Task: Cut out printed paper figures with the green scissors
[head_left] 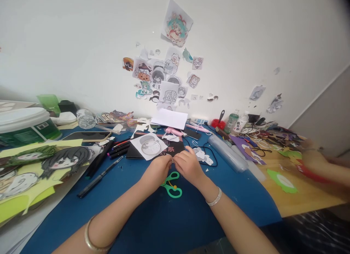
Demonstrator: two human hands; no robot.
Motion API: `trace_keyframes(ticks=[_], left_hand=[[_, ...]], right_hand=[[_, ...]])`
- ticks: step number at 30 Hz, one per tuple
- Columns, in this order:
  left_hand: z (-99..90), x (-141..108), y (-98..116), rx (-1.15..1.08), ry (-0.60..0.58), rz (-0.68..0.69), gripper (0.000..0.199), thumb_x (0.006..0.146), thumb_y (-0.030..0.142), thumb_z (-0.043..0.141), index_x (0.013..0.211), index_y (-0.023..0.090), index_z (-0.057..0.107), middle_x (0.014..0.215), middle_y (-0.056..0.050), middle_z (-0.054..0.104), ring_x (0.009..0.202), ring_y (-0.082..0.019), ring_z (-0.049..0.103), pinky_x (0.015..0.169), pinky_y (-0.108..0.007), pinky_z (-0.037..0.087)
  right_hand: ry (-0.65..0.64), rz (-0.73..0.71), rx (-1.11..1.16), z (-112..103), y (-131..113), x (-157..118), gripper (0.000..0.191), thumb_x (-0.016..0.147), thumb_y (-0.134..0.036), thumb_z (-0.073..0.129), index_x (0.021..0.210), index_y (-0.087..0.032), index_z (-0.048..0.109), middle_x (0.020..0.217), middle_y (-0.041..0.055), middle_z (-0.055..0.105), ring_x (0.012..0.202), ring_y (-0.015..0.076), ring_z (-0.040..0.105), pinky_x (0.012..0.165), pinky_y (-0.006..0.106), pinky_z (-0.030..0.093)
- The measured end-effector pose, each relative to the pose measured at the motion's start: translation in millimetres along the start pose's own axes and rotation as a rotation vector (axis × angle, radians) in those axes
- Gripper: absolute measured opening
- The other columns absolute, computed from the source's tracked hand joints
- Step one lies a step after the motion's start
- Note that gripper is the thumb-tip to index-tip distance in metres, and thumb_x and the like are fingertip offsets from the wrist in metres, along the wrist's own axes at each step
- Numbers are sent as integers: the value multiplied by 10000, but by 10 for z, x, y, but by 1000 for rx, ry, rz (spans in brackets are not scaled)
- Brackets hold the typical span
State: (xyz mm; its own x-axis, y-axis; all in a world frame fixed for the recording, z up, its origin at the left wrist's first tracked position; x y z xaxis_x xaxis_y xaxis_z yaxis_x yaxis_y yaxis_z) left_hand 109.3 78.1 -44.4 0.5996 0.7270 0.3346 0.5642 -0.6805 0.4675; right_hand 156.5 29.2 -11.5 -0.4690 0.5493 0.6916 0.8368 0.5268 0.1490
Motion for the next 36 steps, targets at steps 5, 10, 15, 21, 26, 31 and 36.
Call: trace_keyframes(ticks=[5,10,15,21,26,31,36], left_hand=[[-39,6,21,-30,22,1,208,789,147,317,590,208,312,570,11,448,540,-131,426,504,-239,266],[-94,7,34,-31,60,-22,235,802,172,319,570,208,326,547,9,440,525,-135,425,498,-241,265],[-116,0,26,-25,82,-44,232,791,172,337,561,205,346,531,6,443,514,-135,422,492,-240,263],[-78,-14,36,2,60,-31,224,813,168,307,614,196,406,625,-33,532,590,-155,488,526,-248,297],[-66,-12,39,1,62,-21,227,818,165,302,623,195,415,643,-41,540,614,-162,502,539,-251,312],[-102,-9,27,-72,87,-26,223,808,183,317,595,207,380,565,-1,478,542,-145,454,504,-242,298],[-91,-8,-41,-218,59,-85,185,787,213,354,613,203,416,592,2,550,547,-144,496,529,-243,345]], right_hand=[[49,44,15,-61,30,-7,183,860,-155,415,766,-175,571,751,8,641,698,133,505,918,378,295],[81,76,-65,-87,16,-14,216,863,-161,401,722,-176,563,691,19,614,673,140,490,856,350,329],[65,75,-95,-72,-20,-20,233,862,-174,394,685,-169,545,649,35,576,644,152,463,709,315,351],[58,80,-148,-47,-28,-8,252,854,-160,401,633,-166,522,613,38,542,626,160,434,611,305,317],[70,82,-148,-45,-26,-12,269,851,-142,399,608,-168,509,591,37,530,607,157,429,584,299,310],[94,139,-99,-59,42,-38,237,842,-138,401,647,-170,532,617,43,549,641,164,465,589,288,331],[163,252,-54,-115,195,-83,187,826,-145,412,694,-174,542,641,40,565,653,163,492,587,272,346]])
Point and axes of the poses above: each hand's wrist, its own x-axis towards the middle knuckle, its own z-axis out of the palm, y = z × x, the point moved 10 cm from there along x, towards the middle knuckle
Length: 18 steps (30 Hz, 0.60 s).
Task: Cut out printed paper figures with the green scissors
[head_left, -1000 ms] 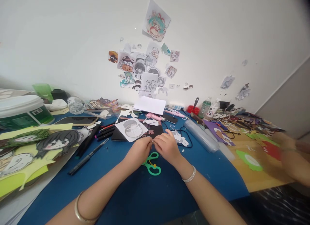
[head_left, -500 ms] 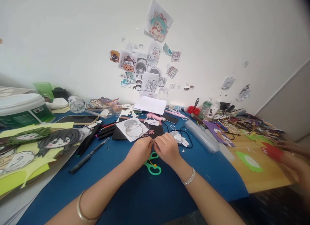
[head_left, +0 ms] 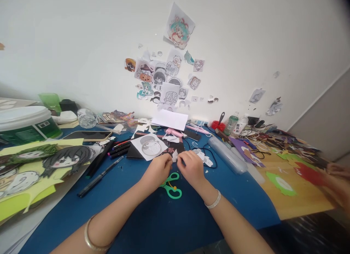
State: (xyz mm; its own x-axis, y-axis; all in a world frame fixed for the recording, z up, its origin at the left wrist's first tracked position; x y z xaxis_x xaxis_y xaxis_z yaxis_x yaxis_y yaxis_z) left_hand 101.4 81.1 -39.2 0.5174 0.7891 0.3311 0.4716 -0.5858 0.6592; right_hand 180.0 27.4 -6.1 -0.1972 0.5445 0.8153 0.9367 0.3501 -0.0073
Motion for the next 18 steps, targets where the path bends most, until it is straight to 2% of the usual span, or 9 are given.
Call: trace_keyframes(ticks=[8,12,18], left_hand=[[-38,6,-104,-142,-11,-82,167,787,269,381,648,207,449,648,-2,618,612,-161,559,583,-261,405],[-39,7,-160,-174,-14,-101,176,788,293,378,662,208,468,632,1,605,608,-163,561,586,-270,417],[-39,16,-188,-248,-10,-111,155,776,297,388,671,210,461,628,4,607,611,-159,560,604,-276,429]], right_hand=[[121,346,73,-166,471,-42,142,704,-93,419,604,-189,449,575,1,480,582,149,447,531,245,312],[164,422,96,-230,580,-71,145,687,-100,401,577,-194,406,549,-14,435,541,138,412,503,234,285],[163,483,106,-224,685,-111,148,702,-123,404,573,-195,389,530,-27,412,500,128,381,455,222,234]])
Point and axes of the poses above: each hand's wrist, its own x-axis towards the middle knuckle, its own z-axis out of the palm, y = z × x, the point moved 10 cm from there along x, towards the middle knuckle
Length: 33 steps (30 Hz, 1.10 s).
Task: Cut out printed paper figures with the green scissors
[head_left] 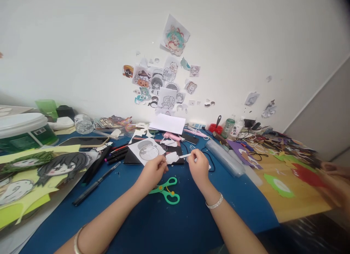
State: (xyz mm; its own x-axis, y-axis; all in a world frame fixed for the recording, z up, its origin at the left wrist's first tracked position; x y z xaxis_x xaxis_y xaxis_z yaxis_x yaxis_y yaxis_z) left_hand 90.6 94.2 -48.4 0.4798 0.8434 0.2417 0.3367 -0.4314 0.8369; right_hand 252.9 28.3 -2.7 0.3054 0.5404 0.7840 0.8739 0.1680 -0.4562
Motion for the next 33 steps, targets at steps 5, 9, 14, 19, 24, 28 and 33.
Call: trace_keyframes(ticks=[5,9,14,19,24,28,33], left_hand=[[-12,1,26,-40,5,-29,144,754,294,406,652,210,463,621,9,611,608,-155,559,610,-272,435],[-14,-6,35,-52,2,-39,139,757,297,403,661,210,454,621,6,608,609,-156,557,615,-277,441],[-18,-9,16,-56,7,-32,130,763,301,403,682,213,456,631,8,612,614,-158,563,618,-280,443],[-11,-1,41,-104,-4,-28,136,756,300,410,662,211,451,623,5,607,615,-157,562,622,-279,446],[21,0,35,-188,-23,-68,142,741,322,430,667,204,457,619,2,609,604,-153,563,630,-284,455],[91,-7,-2,-254,-42,-102,152,714,339,457,658,198,462,602,-2,610,574,-152,561,612,-293,459],[184,11,-91,-309,-77,-146,118,671,305,478,669,187,481,621,-15,626,564,-155,558,605,-299,455]], right_hand=[[-34,23,-3,36,16,3,147,705,-131,403,572,-193,389,526,-27,413,503,126,387,460,221,234],[-61,71,-30,43,62,13,147,723,-149,403,583,-191,391,529,-26,412,506,125,388,464,218,234],[-59,96,-31,31,118,14,188,746,-143,382,564,-189,382,515,-23,415,494,125,385,459,225,234],[-224,36,45,276,37,-24,269,755,-198,447,486,-181,442,492,-3,454,524,139,429,490,243,308],[-478,319,659,629,72,-153,208,761,-299,504,859,-162,626,725,42,633,637,152,576,593,261,458],[-502,522,910,713,107,-243,243,696,-338,601,847,-148,609,640,14,622,614,147,592,654,285,476],[-474,577,950,704,132,-247,226,660,-291,629,833,-154,581,628,-6,614,607,136,597,666,281,470]])
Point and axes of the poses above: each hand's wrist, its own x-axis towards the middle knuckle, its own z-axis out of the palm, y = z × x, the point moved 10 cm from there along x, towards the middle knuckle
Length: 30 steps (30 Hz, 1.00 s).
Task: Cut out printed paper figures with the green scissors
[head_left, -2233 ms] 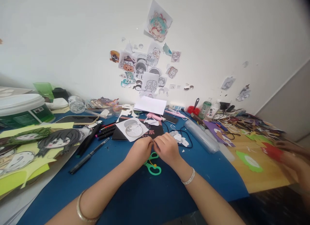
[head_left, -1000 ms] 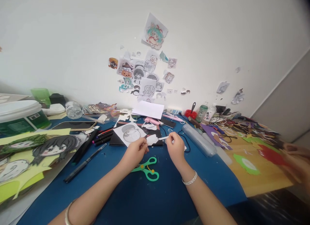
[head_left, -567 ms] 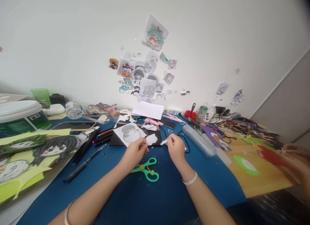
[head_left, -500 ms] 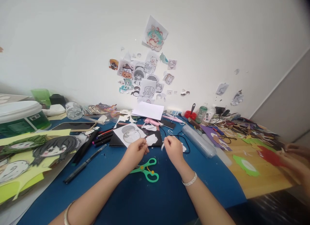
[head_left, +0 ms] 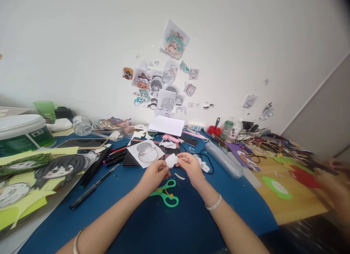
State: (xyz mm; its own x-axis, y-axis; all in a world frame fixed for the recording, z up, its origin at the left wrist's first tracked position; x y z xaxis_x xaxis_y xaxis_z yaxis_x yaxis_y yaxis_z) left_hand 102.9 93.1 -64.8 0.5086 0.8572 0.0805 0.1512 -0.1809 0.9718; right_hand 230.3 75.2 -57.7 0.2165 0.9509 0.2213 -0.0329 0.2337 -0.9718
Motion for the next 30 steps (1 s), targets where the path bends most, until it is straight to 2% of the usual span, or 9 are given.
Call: trace_keyframes(ticks=[3,6,9,12,16,20,22,27,30], left_hand=[[-49,25,-34,-30,17,-26,229,635,239,469,840,158,533,691,-21,631,622,-169,574,591,-287,445],[-165,11,56,14,91,23,325,675,268,459,967,154,544,751,-19,620,711,-181,575,605,-271,427],[-191,-29,168,200,115,81,277,731,386,450,832,167,587,673,2,585,643,-164,527,583,-259,377],[-179,-50,194,348,128,96,304,753,429,416,676,175,564,539,30,476,541,-141,434,519,-250,302],[-185,-38,158,335,144,86,297,747,429,428,631,178,536,530,34,454,537,-134,409,513,-245,285],[-185,-20,64,202,118,0,289,718,435,465,604,175,519,524,27,486,536,-138,450,526,-247,328],[-171,-24,28,103,98,-43,287,701,436,489,588,173,510,538,20,515,547,-141,477,550,-252,366],[-169,-51,-2,-138,103,-101,285,650,440,564,567,170,526,539,20,529,549,-130,484,565,-247,408],[-145,-52,-40,-269,77,-128,277,626,427,611,581,159,560,558,11,549,557,-120,490,557,-228,411]], right_hand=[[20,-25,-80,-17,-41,0,189,668,-263,612,820,-159,570,595,-21,599,598,137,598,651,273,467],[-18,-48,-172,37,-65,-17,150,680,-238,590,807,-159,572,580,-21,594,606,145,602,638,271,468],[-84,-70,-237,130,-59,-40,142,691,-221,577,818,-158,586,593,-12,604,623,153,610,632,273,471],[-126,-60,-246,184,-8,-45,157,694,-215,576,838,-158,597,592,-15,601,618,151,614,635,274,475],[-133,-49,-249,193,32,-37,121,698,-217,580,799,-154,599,574,-12,603,612,157,621,623,274,483],[-126,-112,-337,195,-35,-63,97,730,-221,563,792,-158,603,636,20,644,633,170,634,604,272,493],[-123,-228,-442,214,-140,-95,99,753,-209,548,803,-163,619,704,39,665,671,174,637,624,277,497],[-99,-681,-721,338,-465,-278,172,829,-184,480,868,-178,647,777,57,672,726,168,604,655,284,477],[-111,-837,-793,411,-537,-369,198,854,-164,440,918,-177,627,799,58,671,724,163,580,651,285,469]])
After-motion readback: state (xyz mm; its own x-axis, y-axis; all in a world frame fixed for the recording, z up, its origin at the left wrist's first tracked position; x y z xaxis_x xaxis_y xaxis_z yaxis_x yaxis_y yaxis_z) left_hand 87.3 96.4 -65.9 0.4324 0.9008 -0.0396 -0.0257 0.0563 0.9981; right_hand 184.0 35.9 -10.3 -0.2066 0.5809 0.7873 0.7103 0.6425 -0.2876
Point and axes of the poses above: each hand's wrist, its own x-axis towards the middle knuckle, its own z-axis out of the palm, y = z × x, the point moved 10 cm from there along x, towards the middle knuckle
